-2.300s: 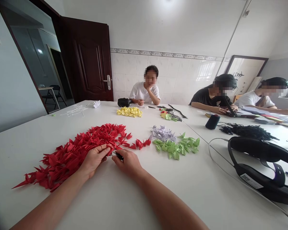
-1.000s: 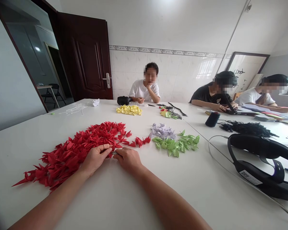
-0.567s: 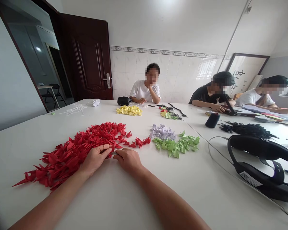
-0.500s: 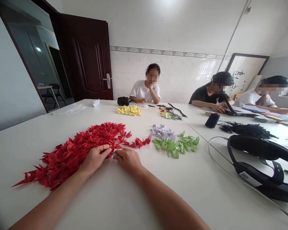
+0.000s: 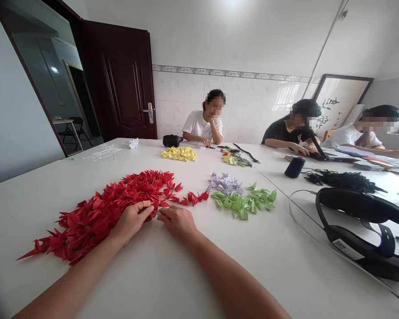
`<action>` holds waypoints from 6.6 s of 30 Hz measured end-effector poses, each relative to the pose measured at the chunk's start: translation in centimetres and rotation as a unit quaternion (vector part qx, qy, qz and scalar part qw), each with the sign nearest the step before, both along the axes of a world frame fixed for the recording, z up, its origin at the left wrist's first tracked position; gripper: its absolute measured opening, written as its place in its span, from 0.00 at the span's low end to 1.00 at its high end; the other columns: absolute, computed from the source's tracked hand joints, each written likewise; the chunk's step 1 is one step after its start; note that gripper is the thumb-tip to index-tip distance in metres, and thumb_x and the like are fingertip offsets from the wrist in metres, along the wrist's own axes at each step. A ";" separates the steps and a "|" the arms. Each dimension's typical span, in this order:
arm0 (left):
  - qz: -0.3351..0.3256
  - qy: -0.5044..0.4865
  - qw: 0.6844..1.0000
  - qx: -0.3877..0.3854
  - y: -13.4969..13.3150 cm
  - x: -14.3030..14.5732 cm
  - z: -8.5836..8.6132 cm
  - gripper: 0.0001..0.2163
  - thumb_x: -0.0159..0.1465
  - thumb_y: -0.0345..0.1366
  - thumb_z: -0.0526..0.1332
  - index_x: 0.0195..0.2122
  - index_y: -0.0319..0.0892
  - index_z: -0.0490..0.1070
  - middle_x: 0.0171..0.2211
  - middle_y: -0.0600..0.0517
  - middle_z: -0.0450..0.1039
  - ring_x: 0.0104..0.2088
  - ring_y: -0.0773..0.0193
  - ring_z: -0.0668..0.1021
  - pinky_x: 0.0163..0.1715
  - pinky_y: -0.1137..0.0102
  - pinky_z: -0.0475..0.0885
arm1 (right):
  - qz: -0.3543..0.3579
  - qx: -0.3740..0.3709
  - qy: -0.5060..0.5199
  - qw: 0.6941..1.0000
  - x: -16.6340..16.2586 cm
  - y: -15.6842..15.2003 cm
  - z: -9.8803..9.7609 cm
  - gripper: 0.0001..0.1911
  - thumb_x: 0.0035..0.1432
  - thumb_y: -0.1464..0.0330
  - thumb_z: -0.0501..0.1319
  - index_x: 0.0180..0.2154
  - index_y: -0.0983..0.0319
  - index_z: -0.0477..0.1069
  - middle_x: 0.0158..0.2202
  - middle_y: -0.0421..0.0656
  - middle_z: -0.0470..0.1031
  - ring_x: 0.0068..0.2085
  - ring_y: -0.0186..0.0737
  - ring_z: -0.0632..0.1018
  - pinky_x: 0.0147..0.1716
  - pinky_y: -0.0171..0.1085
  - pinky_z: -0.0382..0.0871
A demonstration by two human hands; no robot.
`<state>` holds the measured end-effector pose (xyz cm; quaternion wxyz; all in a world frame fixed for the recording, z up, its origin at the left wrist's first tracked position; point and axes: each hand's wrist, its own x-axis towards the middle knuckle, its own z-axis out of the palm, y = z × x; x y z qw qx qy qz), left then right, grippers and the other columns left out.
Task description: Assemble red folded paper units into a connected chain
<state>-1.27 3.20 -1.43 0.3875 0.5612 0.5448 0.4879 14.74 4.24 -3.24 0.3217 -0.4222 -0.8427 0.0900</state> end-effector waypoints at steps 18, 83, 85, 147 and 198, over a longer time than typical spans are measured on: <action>-0.057 -0.042 0.997 -0.009 -0.1 0.2 -0.2 0.13 0.52 0.44 0.60 0.34 0.42 0.74 0.29 0.52 0.75 0.28 0.65 0.74 0.28 0.73 0.67 | 0.017 -0.071 0.136 0.988 -0.3 0.1 -0.1 0.25 0.49 0.58 0.62 0.49 0.58 0.65 0.37 0.41 0.74 0.32 0.35 0.74 0.32 0.32 0.65; -0.084 -0.129 0.987 -0.048 -0.5 1.1 -0.7 0.20 0.50 0.43 0.64 0.43 0.41 0.69 0.35 0.49 0.75 0.33 0.64 0.78 0.37 0.67 0.72 | -0.034 -0.081 0.318 0.944 -1.4 1.2 -0.6 0.08 0.51 0.67 0.58 0.33 0.61 0.72 0.32 0.42 0.72 0.29 0.34 0.72 0.30 0.34 0.68; -0.071 -0.138 0.987 -0.034 -0.3 1.1 -0.8 0.18 0.50 0.43 0.64 0.40 0.40 0.71 0.34 0.49 0.76 0.35 0.63 0.78 0.38 0.67 0.72 | -0.026 -0.118 0.345 0.931 -1.7 1.0 -0.5 0.08 0.50 0.66 0.58 0.33 0.62 0.71 0.30 0.42 0.72 0.28 0.34 0.72 0.29 0.34 0.68; 0.010 0.054 0.995 0.085 0.9 -0.7 -1.1 0.12 0.52 0.33 0.54 0.36 0.41 0.72 0.34 0.51 0.75 0.33 0.63 0.75 0.33 0.70 0.69 | 0.022 -0.147 0.201 0.968 -1.3 0.1 0.1 0.14 0.57 0.64 0.53 0.39 0.57 0.75 0.31 0.39 0.74 0.31 0.34 0.71 0.30 0.31 0.61; 0.069 0.033 0.995 0.063 1.7 -1.6 -1.8 0.18 0.51 0.41 0.59 0.42 0.41 0.68 0.31 0.51 0.73 0.30 0.62 0.75 0.28 0.70 0.69 | 0.008 -0.018 -0.057 0.998 -0.5 -0.3 0.3 0.10 0.53 0.62 0.60 0.36 0.59 0.75 0.35 0.45 0.71 0.40 0.39 0.69 0.42 0.37 0.58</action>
